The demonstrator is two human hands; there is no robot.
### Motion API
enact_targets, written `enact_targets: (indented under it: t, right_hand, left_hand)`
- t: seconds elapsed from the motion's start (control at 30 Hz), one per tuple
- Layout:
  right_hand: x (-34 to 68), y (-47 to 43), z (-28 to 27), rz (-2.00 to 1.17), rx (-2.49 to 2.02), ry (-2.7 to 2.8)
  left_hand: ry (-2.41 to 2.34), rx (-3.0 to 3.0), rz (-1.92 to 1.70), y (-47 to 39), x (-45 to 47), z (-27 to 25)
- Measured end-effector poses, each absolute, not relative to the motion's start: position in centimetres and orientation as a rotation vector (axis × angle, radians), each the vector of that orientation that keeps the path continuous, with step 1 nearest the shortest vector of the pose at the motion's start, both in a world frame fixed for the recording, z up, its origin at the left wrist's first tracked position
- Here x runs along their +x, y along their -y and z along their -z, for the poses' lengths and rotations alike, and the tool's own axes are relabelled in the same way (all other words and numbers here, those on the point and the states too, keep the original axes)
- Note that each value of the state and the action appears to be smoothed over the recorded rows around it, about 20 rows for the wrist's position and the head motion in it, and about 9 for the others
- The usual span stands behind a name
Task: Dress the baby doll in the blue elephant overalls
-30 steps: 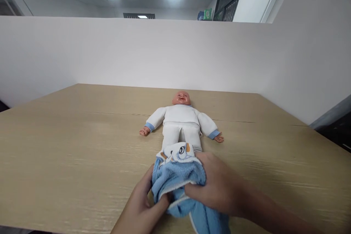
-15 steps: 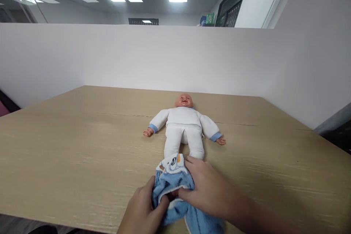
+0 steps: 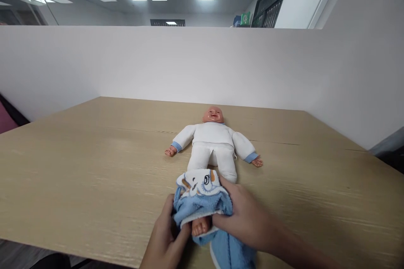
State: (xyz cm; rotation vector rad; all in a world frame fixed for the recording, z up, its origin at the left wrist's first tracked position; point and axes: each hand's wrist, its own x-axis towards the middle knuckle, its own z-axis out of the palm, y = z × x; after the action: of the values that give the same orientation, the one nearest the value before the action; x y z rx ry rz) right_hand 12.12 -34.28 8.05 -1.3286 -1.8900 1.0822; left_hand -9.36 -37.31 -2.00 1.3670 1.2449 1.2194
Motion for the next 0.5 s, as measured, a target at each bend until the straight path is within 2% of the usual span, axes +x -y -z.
enact_targets:
  t: [0.27, 0.5]
  right_hand:
    - [12.4, 33.0, -7.4, -1.064, -1.134, 1.891]
    - [14.4, 30.8, -5.6, -1.203, -1.021, 1.864]
  left_hand:
    - [-1.147, 1.465, -1.283, 34.2, -10.8, 0.8]
    - [-1.009, 1.585, -1.109, 32.2, -11.9, -0.4]
